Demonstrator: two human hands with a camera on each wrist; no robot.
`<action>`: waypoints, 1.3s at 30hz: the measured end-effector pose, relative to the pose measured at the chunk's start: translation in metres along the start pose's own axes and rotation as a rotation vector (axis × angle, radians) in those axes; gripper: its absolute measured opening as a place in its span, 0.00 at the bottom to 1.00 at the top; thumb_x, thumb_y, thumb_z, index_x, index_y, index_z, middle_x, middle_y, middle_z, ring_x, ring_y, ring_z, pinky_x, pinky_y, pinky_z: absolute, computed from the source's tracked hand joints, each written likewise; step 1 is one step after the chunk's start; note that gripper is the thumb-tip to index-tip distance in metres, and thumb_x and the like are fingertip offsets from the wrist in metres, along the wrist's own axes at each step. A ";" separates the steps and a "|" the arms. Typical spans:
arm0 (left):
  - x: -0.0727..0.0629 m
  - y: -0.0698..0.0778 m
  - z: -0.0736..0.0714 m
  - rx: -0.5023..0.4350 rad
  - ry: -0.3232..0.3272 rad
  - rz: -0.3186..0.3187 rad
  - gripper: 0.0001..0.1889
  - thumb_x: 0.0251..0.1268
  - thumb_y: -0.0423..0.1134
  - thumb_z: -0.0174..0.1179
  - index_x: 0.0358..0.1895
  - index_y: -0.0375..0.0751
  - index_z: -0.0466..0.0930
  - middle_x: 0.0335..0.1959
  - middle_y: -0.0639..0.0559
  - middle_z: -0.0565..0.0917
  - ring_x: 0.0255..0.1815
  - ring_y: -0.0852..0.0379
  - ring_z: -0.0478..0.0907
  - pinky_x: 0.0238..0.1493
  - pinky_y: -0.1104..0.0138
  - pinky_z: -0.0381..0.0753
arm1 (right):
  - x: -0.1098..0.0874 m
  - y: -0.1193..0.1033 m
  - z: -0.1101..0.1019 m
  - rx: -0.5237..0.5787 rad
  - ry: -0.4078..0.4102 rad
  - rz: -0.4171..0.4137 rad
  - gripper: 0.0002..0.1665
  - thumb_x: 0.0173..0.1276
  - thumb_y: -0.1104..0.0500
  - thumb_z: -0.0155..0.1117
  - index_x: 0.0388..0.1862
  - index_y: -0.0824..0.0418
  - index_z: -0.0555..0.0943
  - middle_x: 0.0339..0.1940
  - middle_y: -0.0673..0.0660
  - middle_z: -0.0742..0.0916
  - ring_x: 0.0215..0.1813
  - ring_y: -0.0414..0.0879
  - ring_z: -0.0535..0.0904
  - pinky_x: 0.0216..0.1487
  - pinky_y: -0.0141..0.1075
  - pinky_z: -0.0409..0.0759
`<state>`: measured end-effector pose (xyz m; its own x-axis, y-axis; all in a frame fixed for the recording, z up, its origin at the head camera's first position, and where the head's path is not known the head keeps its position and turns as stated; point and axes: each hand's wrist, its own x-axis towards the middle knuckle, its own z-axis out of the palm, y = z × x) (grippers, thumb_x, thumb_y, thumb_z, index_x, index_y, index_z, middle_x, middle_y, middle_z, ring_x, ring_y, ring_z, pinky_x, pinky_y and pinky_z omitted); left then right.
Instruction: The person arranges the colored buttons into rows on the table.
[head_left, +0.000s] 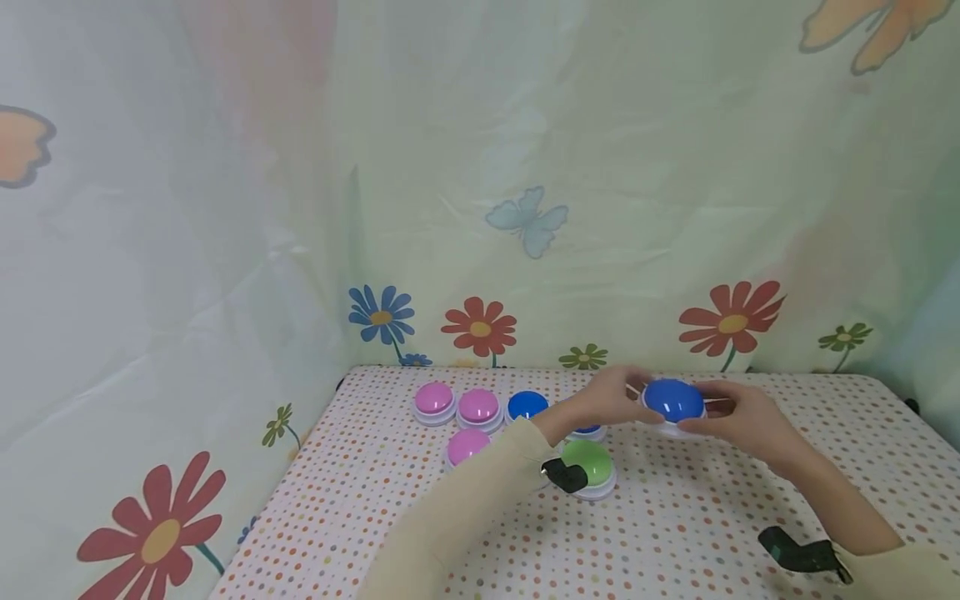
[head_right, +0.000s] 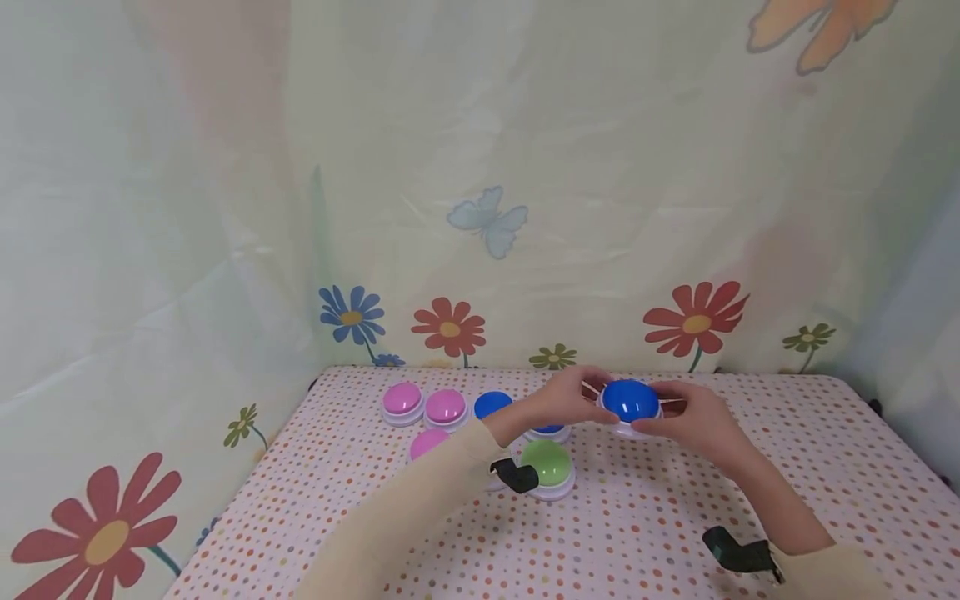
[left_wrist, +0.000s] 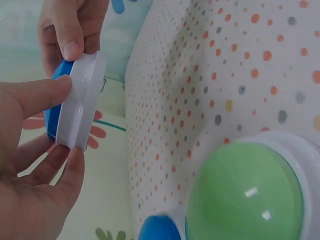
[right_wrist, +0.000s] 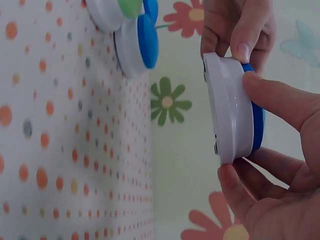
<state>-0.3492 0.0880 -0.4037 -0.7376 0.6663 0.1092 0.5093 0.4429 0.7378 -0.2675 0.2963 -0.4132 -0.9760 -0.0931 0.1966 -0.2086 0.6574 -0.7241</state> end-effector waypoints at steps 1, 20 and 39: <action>-0.004 -0.002 -0.003 -0.009 0.000 -0.009 0.29 0.54 0.41 0.73 0.61 0.44 0.75 0.50 0.59 0.80 0.44 0.68 0.76 0.39 0.78 0.76 | 0.000 -0.003 0.003 0.002 -0.001 -0.001 0.48 0.58 0.45 0.74 0.64 0.76 0.67 0.55 0.76 0.77 0.50 0.67 0.77 0.42 0.49 0.84; -0.071 -0.051 -0.057 -0.054 0.126 -0.070 0.30 0.55 0.41 0.72 0.62 0.41 0.75 0.48 0.58 0.79 0.45 0.62 0.75 0.43 0.74 0.78 | 0.038 -0.060 0.068 0.083 -0.109 -0.046 0.44 0.57 0.50 0.76 0.65 0.70 0.70 0.58 0.71 0.78 0.54 0.65 0.78 0.45 0.48 0.83; -0.159 -0.094 -0.108 -0.038 0.249 -0.209 0.31 0.57 0.44 0.71 0.65 0.43 0.72 0.55 0.52 0.78 0.50 0.54 0.77 0.46 0.65 0.81 | 0.070 -0.114 0.153 0.159 -0.192 -0.134 0.41 0.52 0.53 0.79 0.62 0.67 0.74 0.53 0.63 0.82 0.48 0.54 0.80 0.45 0.42 0.83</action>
<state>-0.3277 -0.1246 -0.4183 -0.9126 0.3943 0.1085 0.3218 0.5288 0.7854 -0.3214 0.0999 -0.4182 -0.9299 -0.3208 0.1799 -0.3288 0.5054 -0.7978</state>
